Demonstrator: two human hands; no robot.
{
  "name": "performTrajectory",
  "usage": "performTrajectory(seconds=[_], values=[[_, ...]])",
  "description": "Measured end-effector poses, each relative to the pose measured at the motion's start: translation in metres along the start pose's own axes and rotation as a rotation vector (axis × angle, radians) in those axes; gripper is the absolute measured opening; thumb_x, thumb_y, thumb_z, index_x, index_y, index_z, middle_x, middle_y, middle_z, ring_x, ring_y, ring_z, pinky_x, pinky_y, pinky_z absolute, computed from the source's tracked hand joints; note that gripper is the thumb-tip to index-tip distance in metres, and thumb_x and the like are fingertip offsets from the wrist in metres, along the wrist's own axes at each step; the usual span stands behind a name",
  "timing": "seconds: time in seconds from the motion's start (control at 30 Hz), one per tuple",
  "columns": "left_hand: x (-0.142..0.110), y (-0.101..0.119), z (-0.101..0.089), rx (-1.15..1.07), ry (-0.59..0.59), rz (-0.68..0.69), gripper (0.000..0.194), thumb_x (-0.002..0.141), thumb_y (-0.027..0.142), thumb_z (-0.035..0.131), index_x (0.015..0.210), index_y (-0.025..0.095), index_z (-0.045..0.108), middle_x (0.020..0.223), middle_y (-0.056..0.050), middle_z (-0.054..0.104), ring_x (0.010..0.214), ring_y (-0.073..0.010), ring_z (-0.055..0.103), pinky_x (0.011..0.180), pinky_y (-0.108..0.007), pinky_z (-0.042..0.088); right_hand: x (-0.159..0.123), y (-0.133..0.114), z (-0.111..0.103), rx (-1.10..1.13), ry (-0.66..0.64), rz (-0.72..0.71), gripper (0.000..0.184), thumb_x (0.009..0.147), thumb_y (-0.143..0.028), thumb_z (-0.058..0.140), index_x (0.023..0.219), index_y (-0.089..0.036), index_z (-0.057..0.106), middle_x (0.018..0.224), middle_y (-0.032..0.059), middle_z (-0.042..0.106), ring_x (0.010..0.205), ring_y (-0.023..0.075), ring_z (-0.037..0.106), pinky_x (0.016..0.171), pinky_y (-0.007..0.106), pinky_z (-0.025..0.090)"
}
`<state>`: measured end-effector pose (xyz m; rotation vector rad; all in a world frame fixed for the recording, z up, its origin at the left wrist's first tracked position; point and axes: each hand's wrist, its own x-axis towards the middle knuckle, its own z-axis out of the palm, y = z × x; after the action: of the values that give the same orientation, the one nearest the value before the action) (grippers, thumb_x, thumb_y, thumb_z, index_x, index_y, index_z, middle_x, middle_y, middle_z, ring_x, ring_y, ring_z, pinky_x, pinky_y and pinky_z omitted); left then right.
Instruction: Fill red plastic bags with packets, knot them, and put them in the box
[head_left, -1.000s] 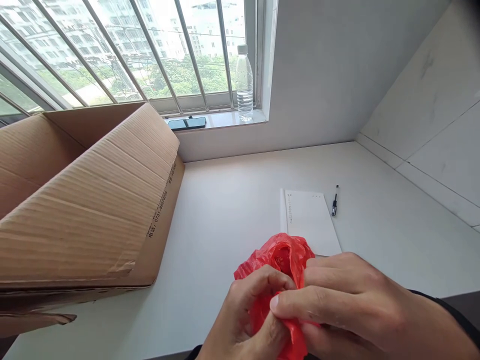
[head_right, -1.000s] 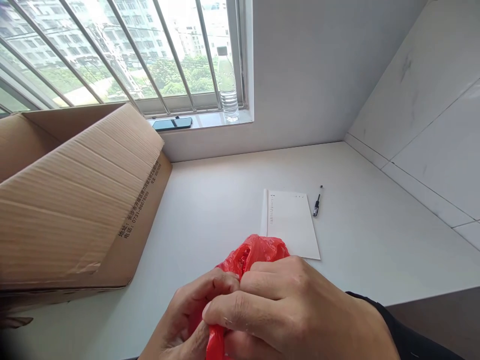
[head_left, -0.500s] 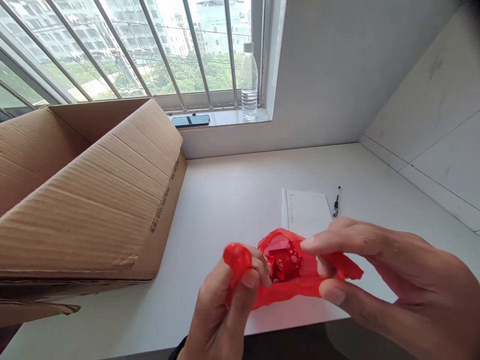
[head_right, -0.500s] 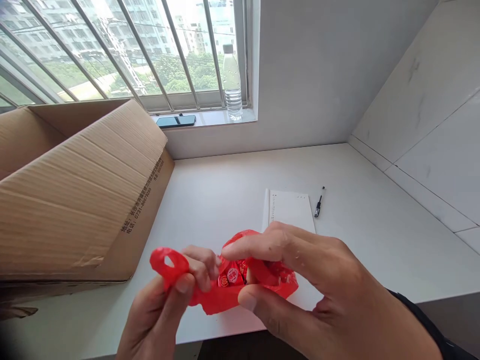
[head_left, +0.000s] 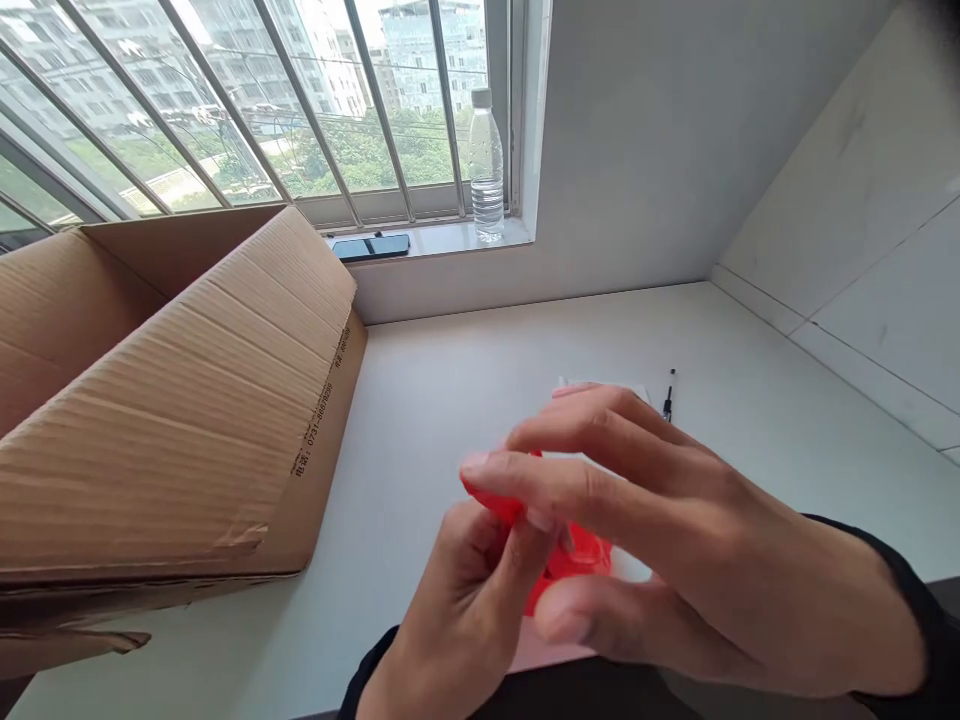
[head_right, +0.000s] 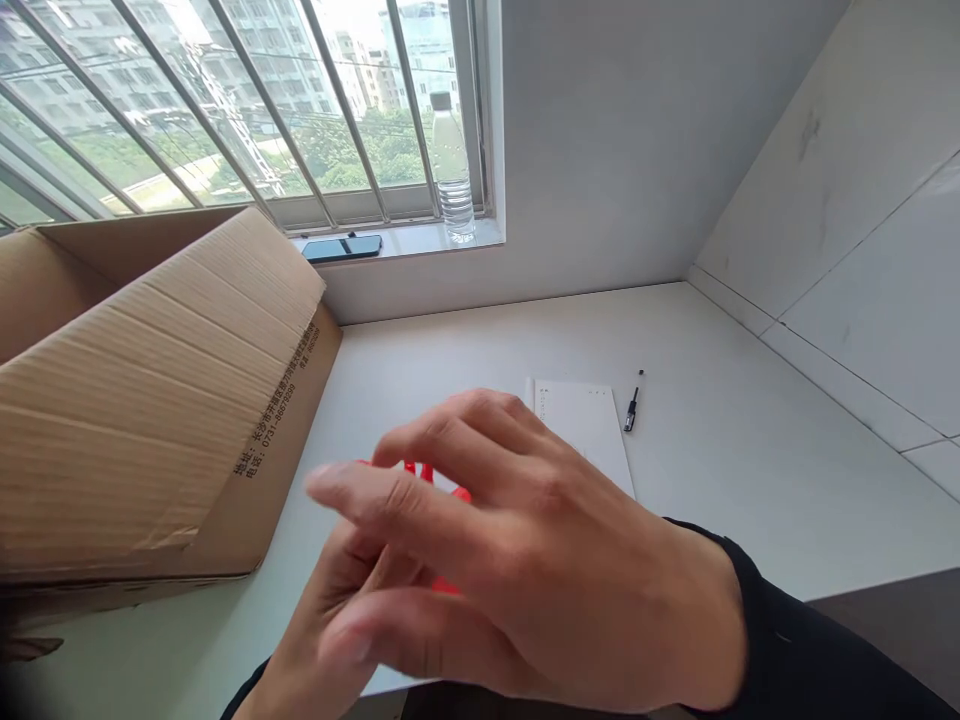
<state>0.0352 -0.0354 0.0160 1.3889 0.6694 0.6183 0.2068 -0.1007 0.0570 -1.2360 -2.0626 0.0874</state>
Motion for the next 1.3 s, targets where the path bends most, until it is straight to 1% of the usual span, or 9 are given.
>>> performTrajectory(seconds=[0.2, 0.3, 0.37, 0.53, 0.63, 0.8, 1.0, 1.13, 1.3], values=[[0.004, -0.014, -0.017, -0.14, -0.003, -0.249, 0.053, 0.091, 0.066, 0.062, 0.065, 0.022, 0.05, 0.059, 0.003, 0.041, 0.057, -0.0134, 0.036, 0.056, -0.03, 0.032, -0.01, 0.025, 0.014, 0.19, -0.047, 0.144, 0.014, 0.103, -0.015, 0.055, 0.11, -0.02, 0.066, 0.098, 0.0042, 0.069, 0.093, 0.0165, 0.063, 0.083, 0.032, 0.057], [0.003, -0.017, -0.02, -0.137, 0.009, -0.297, 0.047, 0.092, 0.059, 0.064, 0.066, 0.021, 0.052, 0.059, 0.003, 0.043, 0.058, -0.0142, 0.038, 0.06, -0.031, 0.036, -0.011, 0.03, 0.021, 0.22, -0.092, 0.256, 0.022, 0.104, -0.025, 0.058, 0.125, -0.023, 0.061, 0.117, 0.0067, 0.069, 0.107, 0.0194, 0.064, 0.09, 0.036, 0.058], [0.004, -0.017, -0.02, -0.158, 0.024, -0.302, 0.045, 0.09, 0.056, 0.067, 0.065, 0.021, 0.053, 0.06, 0.003, 0.045, 0.058, -0.0138, 0.039, 0.06, -0.03, 0.036, -0.01, 0.03, 0.024, 0.245, -0.123, 0.289, 0.03, 0.103, -0.03, 0.06, 0.133, -0.024, 0.058, 0.125, 0.0074, 0.068, 0.113, 0.0203, 0.063, 0.094, 0.038, 0.057], [0.011, -0.019, -0.026, -0.267, 0.026, -0.222, 0.035, 0.098, 0.049, 0.06, 0.08, 0.02, 0.069, 0.065, -0.001, 0.058, 0.066, -0.0168, 0.054, 0.068, -0.029, 0.046, -0.012, 0.02, 0.03, 0.286, 0.033, 0.223, 0.012, 0.099, -0.013, 0.058, 0.105, -0.02, 0.066, 0.092, 0.0012, 0.069, 0.088, 0.0132, 0.062, 0.08, 0.026, 0.054], [0.013, -0.021, -0.032, -0.282, 0.027, -0.189, 0.024, 0.096, 0.044, 0.066, 0.091, 0.022, 0.074, 0.086, -0.003, 0.066, 0.078, -0.0164, 0.06, 0.074, -0.026, 0.05, -0.015, 0.015, 0.033, 0.326, 0.012, 0.192, 0.008, 0.097, -0.021, 0.067, 0.104, -0.021, 0.066, 0.091, 0.0003, 0.068, 0.085, 0.0132, 0.06, 0.077, 0.026, 0.053], [0.008, -0.021, -0.038, -0.182, -0.111, -0.142, 0.016, 0.085, 0.029, 0.081, 0.085, 0.021, 0.067, 0.08, 0.0, 0.062, 0.07, -0.0128, 0.055, 0.064, -0.023, 0.047, -0.017, 0.028, 0.042, 0.468, -0.004, 0.332, 0.04, 0.103, -0.046, 0.058, 0.138, -0.026, 0.058, 0.126, 0.007, 0.068, 0.113, 0.0197, 0.062, 0.096, 0.034, 0.053], [0.007, -0.041, -0.043, 0.421, 0.023, 0.307, 0.024, 0.084, -0.001, 0.063, 0.09, 0.022, 0.067, 0.086, -0.001, 0.065, 0.073, -0.0135, 0.059, 0.061, -0.023, 0.047, -0.02, 0.047, 0.065, 0.738, -0.177, 0.652, 0.037, 0.111, -0.043, 0.035, 0.132, -0.024, 0.059, 0.076, -0.0027, 0.06, 0.067, 0.0125, 0.054, 0.065, 0.027, 0.045], [0.01, -0.065, -0.049, 0.714, 0.156, 0.789, 0.041, 0.09, -0.007, 0.06, 0.118, 0.021, 0.071, 0.111, -0.006, 0.07, 0.096, -0.0142, 0.069, 0.076, -0.023, 0.057, -0.022, 0.053, 0.077, 0.84, -0.292, 0.64, 0.029, 0.107, -0.032, 0.046, 0.132, -0.025, 0.06, 0.083, -0.0022, 0.062, 0.072, 0.0128, 0.054, 0.067, 0.026, 0.044], [0.011, -0.075, -0.055, 0.95, 0.104, 0.923, 0.061, 0.094, -0.005, 0.057, 0.151, 0.018, 0.053, 0.152, -0.017, 0.052, 0.137, -0.0261, 0.054, 0.109, -0.041, 0.052, -0.021, 0.055, 0.081, 0.804, -0.213, 0.602, 0.018, 0.105, -0.026, 0.05, 0.096, -0.021, 0.065, 0.086, -0.0026, 0.065, 0.075, 0.0116, 0.055, 0.068, 0.026, 0.043]])
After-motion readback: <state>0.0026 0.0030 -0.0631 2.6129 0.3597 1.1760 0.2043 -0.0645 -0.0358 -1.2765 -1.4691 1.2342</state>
